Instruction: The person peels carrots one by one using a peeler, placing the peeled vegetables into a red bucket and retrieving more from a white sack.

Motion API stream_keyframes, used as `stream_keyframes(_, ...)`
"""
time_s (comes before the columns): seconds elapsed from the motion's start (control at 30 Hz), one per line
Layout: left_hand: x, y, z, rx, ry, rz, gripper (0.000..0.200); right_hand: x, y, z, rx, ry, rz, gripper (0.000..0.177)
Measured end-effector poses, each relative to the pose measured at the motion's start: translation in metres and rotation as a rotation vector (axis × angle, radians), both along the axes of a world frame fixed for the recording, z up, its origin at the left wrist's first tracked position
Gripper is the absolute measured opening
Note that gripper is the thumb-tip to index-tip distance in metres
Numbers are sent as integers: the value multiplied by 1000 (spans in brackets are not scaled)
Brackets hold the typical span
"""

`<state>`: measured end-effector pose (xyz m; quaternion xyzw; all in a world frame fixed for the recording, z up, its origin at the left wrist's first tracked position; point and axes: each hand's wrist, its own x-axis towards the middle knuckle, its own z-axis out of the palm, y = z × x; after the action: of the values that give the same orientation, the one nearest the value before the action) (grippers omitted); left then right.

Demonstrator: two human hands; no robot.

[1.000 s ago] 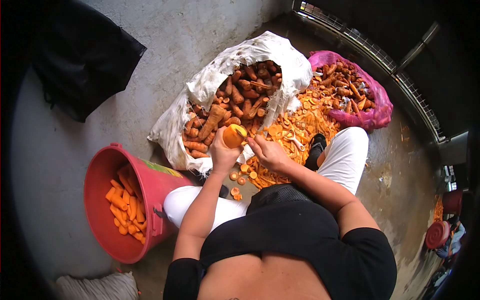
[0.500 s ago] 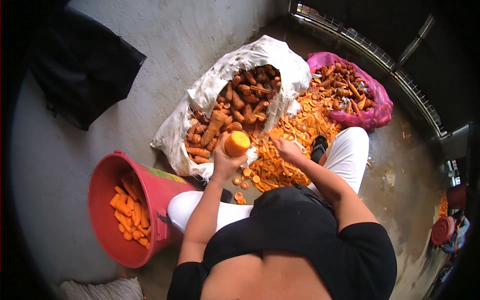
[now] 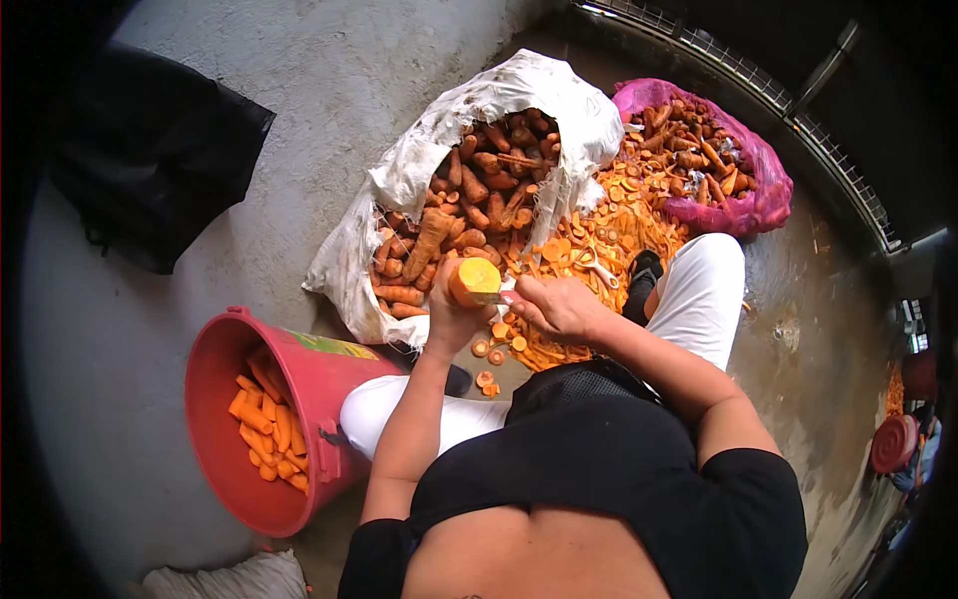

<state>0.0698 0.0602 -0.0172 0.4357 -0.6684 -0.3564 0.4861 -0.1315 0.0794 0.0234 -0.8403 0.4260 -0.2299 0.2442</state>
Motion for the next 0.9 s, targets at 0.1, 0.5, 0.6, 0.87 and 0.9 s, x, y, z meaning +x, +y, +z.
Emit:
stream_keyframes(0.1,-1,2,4,-2,-4,14,48,2,-2,5,29,30,5,38)
stream_keyframes(0.5,9,6,11,297,187,-148,42,0,-17,-1,58,77,-18,41)
stream_keyframes(0.6,11,6,18,350,192,-204,41,0,-18,0,62,75,-20,40)
stream_keyframes(0.87,19,7,25,534,234,-400,44,-6,-19,-2,56,62,35,40)
stream_keyframes(0.9,21,6,24,573,264,-432,45,-5,-19,0,55,49,38,39)
